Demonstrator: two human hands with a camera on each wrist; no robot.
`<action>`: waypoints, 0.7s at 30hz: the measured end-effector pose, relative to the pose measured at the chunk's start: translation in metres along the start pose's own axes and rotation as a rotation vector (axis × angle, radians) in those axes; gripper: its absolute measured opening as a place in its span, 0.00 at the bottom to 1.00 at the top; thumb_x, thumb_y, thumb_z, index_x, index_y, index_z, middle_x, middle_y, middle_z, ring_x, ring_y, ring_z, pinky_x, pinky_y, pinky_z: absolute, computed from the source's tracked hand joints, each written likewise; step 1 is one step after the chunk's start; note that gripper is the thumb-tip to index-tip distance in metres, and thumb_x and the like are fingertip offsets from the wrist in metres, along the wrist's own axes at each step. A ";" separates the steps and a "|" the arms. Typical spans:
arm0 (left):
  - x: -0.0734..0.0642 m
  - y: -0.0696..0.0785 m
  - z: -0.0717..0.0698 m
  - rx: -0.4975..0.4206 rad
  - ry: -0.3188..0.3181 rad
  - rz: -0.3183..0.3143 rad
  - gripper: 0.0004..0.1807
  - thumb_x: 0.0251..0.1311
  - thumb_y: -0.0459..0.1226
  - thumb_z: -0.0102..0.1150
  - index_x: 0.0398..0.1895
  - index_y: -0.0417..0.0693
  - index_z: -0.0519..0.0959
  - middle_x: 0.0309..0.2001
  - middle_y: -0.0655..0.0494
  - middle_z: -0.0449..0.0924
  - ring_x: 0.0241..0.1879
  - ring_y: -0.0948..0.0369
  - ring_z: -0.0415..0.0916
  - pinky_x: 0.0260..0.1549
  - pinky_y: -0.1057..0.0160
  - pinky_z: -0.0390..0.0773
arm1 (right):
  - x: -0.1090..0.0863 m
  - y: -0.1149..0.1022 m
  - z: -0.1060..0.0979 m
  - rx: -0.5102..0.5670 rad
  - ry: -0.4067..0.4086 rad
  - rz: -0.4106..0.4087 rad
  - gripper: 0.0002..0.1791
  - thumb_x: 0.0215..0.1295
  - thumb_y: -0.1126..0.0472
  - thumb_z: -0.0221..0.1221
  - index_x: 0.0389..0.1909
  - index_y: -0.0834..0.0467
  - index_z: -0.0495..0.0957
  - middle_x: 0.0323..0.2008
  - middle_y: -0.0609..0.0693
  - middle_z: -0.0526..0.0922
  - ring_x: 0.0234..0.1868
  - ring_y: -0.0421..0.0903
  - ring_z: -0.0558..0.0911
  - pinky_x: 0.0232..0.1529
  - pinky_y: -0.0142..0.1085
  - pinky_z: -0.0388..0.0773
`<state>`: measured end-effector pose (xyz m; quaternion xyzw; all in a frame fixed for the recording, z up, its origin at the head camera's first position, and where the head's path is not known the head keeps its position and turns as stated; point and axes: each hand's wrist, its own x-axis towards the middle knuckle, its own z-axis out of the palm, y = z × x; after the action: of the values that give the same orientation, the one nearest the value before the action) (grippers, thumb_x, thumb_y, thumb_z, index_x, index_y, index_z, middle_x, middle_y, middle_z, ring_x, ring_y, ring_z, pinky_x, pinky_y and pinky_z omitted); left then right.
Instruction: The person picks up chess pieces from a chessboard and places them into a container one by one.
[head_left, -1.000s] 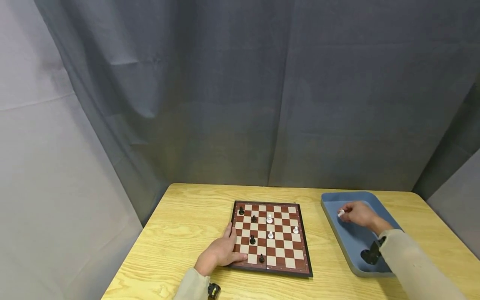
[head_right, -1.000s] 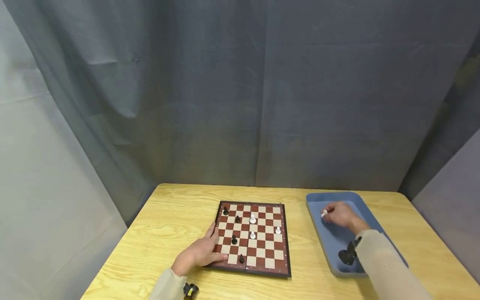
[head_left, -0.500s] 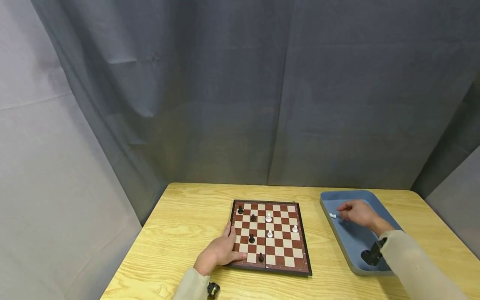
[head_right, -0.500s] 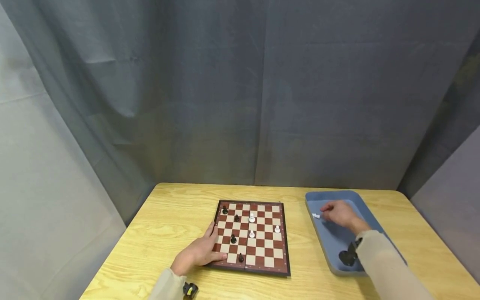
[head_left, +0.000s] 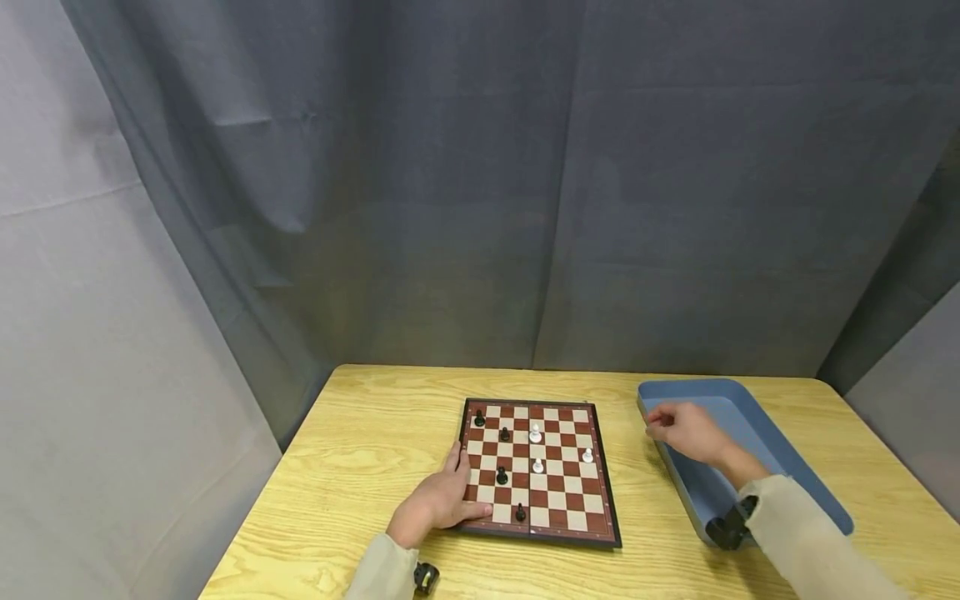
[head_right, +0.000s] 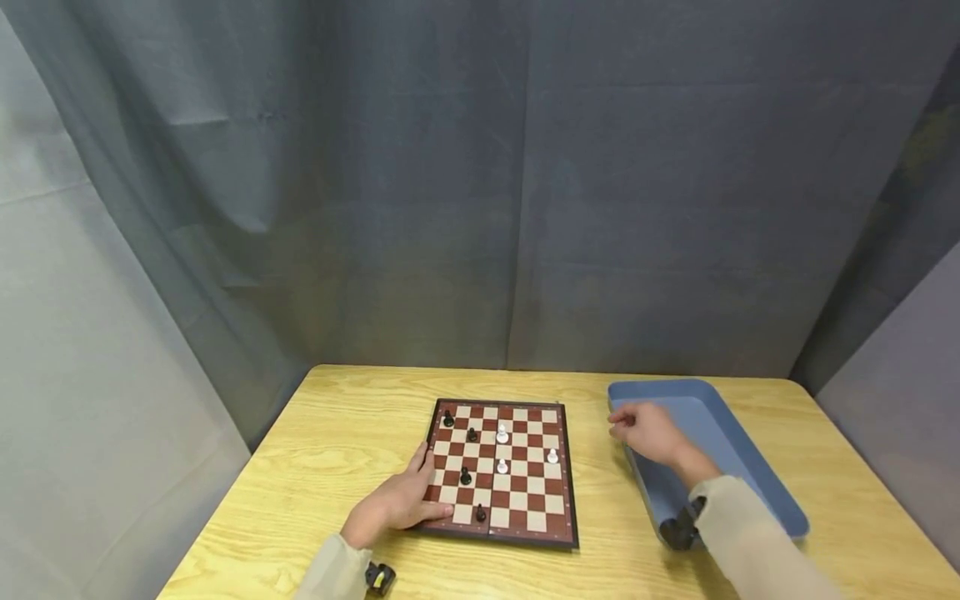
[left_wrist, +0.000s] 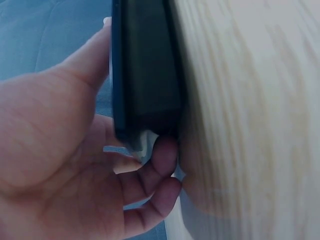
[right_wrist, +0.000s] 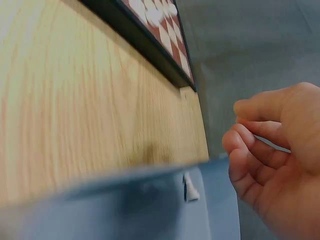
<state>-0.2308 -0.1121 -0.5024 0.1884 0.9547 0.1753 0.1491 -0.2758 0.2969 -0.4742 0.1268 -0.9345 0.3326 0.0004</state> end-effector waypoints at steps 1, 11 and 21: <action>0.000 0.000 0.000 -0.005 -0.002 0.000 0.54 0.56 0.60 0.57 0.73 0.33 0.48 0.74 0.38 0.34 0.28 0.55 0.77 0.21 0.64 0.71 | -0.001 -0.003 0.003 0.006 -0.004 -0.014 0.13 0.65 0.64 0.57 0.46 0.68 0.79 0.35 0.52 0.80 0.35 0.46 0.79 0.32 0.40 0.76; -0.001 0.000 0.000 -0.015 0.005 -0.004 0.55 0.55 0.60 0.58 0.73 0.33 0.48 0.74 0.39 0.34 0.23 0.59 0.73 0.21 0.64 0.71 | 0.000 -0.027 0.032 0.076 -0.036 -0.139 0.09 0.61 0.68 0.60 0.41 0.67 0.81 0.32 0.49 0.81 0.32 0.42 0.78 0.32 0.33 0.77; 0.000 -0.001 0.000 -0.025 0.000 -0.004 0.55 0.55 0.60 0.58 0.73 0.33 0.47 0.74 0.39 0.34 0.22 0.59 0.73 0.20 0.64 0.70 | 0.004 -0.031 0.056 0.109 -0.067 -0.164 0.11 0.59 0.68 0.62 0.44 0.65 0.80 0.37 0.53 0.81 0.32 0.43 0.78 0.29 0.33 0.76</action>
<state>-0.2305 -0.1128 -0.5031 0.1845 0.9529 0.1867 0.1518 -0.2676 0.2377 -0.4980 0.2137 -0.9009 0.3775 -0.0103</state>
